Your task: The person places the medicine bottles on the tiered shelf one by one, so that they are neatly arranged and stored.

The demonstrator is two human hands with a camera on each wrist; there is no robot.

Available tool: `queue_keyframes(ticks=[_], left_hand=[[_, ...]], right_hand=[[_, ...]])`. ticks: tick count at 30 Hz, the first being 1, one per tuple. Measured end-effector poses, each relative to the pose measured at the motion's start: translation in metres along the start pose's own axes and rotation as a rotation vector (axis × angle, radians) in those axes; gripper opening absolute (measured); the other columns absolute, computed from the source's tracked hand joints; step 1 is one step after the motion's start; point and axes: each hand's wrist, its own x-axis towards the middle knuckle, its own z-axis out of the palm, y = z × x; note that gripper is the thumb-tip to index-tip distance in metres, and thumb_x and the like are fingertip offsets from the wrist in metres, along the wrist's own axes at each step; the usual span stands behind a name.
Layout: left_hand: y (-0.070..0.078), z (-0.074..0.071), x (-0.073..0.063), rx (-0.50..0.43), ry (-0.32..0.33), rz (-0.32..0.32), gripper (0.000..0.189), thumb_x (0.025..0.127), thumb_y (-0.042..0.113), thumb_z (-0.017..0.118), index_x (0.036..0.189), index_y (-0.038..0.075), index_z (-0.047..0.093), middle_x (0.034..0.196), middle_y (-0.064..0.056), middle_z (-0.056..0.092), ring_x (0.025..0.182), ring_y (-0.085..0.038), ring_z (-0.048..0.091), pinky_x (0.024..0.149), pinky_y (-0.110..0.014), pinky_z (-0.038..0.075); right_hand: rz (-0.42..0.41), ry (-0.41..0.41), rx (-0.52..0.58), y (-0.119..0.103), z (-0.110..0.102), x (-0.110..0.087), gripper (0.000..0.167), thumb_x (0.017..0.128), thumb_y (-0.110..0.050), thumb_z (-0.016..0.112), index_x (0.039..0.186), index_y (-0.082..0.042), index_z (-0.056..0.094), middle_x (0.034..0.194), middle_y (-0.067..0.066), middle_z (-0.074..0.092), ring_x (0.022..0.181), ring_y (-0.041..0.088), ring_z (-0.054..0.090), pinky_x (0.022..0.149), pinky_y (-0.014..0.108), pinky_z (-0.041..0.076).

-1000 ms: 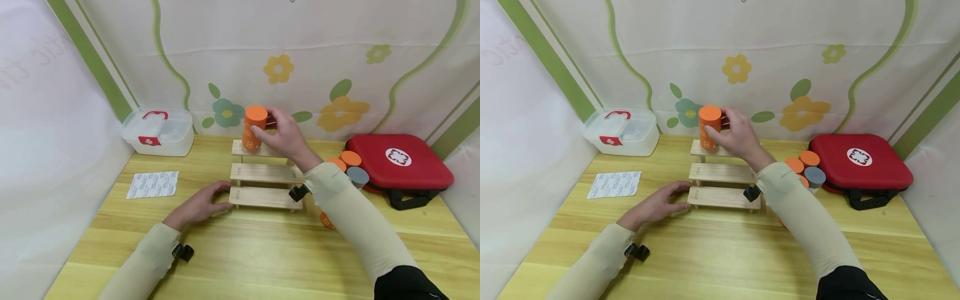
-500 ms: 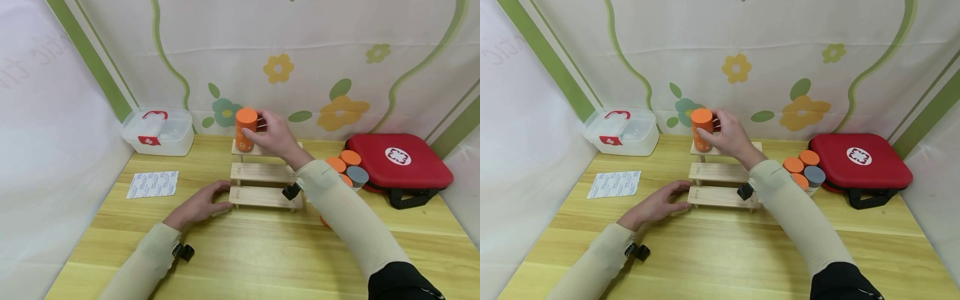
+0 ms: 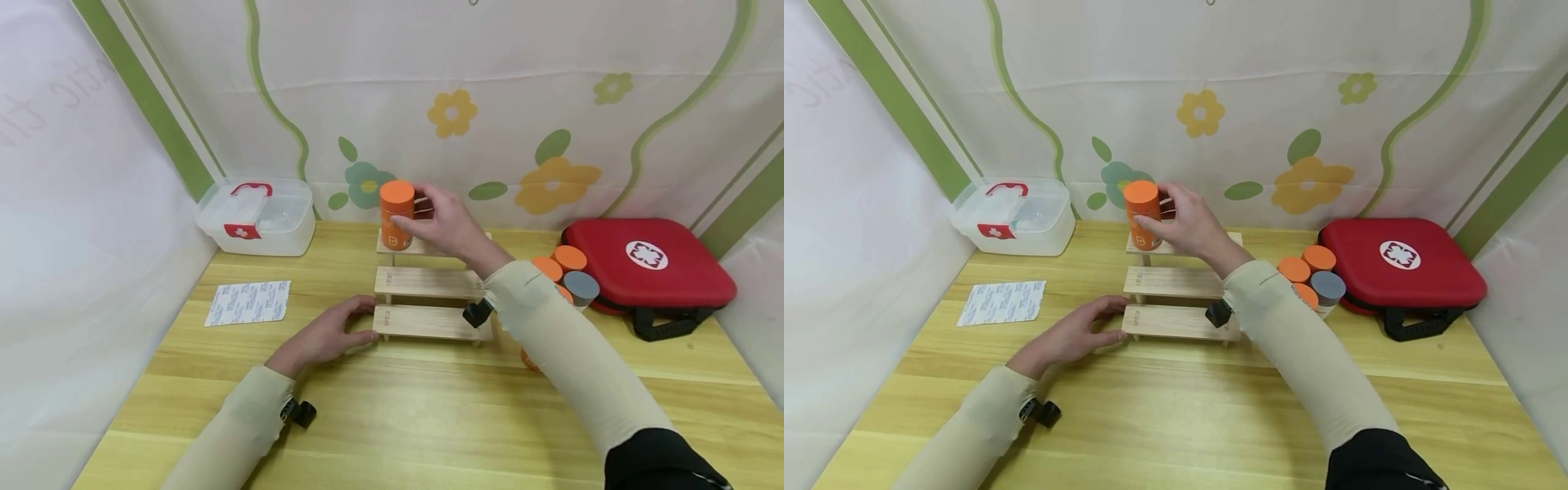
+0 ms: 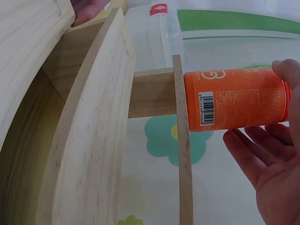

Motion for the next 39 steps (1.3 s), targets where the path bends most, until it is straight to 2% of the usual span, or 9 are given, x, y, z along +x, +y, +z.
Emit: queue_keyframes(ticks=[10, 15, 19, 31, 34, 39], left_hand=[[-0.003, 0.001, -0.001, -0.002, 0.000, 0.012, 0.063, 0.102, 0.036, 0.077, 0.158, 0.021, 0.051, 0.158, -0.004, 0.059, 0.153, -0.031, 0.050, 0.131, -0.058, 0.035], [-0.003, 0.001, -0.002, -0.007, 0.002, 0.010, 0.064, 0.102, 0.037, 0.077, 0.158, 0.022, 0.051, 0.159, -0.004, 0.059, 0.153, -0.031, 0.049, 0.131, -0.058, 0.034], [-0.003, 0.001, -0.002, -0.014, 0.002, 0.013, 0.064, 0.102, 0.035, 0.077, 0.158, 0.021, 0.050, 0.159, -0.005, 0.059, 0.153, -0.032, 0.049, 0.131, -0.059, 0.034], [-0.003, 0.002, -0.001, -0.010, 0.003, 0.007, 0.064, 0.101, 0.035, 0.078, 0.157, 0.022, 0.051, 0.159, -0.005, 0.059, 0.153, -0.031, 0.049, 0.132, -0.059, 0.033], [-0.002, 0.002, -0.001, -0.012, 0.001, 0.013, 0.064, 0.101, 0.035, 0.078, 0.157, 0.021, 0.051, 0.159, -0.005, 0.059, 0.154, -0.032, 0.049, 0.132, -0.059, 0.032], [-0.002, 0.002, -0.001, -0.004, 0.002, 0.018, 0.064, 0.101, 0.035, 0.078, 0.157, 0.020, 0.051, 0.159, -0.006, 0.059, 0.154, -0.033, 0.049, 0.132, -0.060, 0.032]], right_hand=[[0.006, -0.006, 0.005, -0.004, -0.016, -0.016, 0.066, 0.099, -0.031, 0.081, 0.153, -0.003, 0.055, 0.150, 0.012, 0.064, 0.132, 0.029, 0.066, 0.119, 0.045, 0.053], [-0.028, 0.034, -0.032, -0.005, -0.023, -0.027, 0.063, 0.098, -0.027, 0.082, 0.148, 0.001, 0.059, 0.144, 0.016, 0.068, 0.131, 0.031, 0.067, 0.118, 0.045, 0.054], [-0.070, 0.074, -0.038, -0.003, -0.030, -0.036, 0.056, 0.097, -0.023, 0.083, 0.144, 0.000, 0.063, 0.140, 0.017, 0.070, 0.128, 0.031, 0.069, 0.116, 0.044, 0.055], [-0.113, 0.112, -0.081, 0.001, -0.051, -0.071, 0.049, 0.097, -0.013, 0.081, 0.142, 0.001, 0.064, 0.137, 0.015, 0.072, 0.126, 0.031, 0.071, 0.115, 0.048, 0.055], [-0.117, 0.141, -0.085, 0.003, -0.057, -0.080, 0.049, 0.096, -0.012, 0.082, 0.141, 0.000, 0.065, 0.135, 0.014, 0.073, 0.125, 0.029, 0.072, 0.113, 0.042, 0.056], [-0.106, 0.177, -0.075, 0.006, -0.066, -0.095, 0.048, 0.096, -0.011, 0.082, 0.141, -0.002, 0.066, 0.136, 0.013, 0.072, 0.124, 0.028, 0.071, 0.111, 0.019, 0.054]])
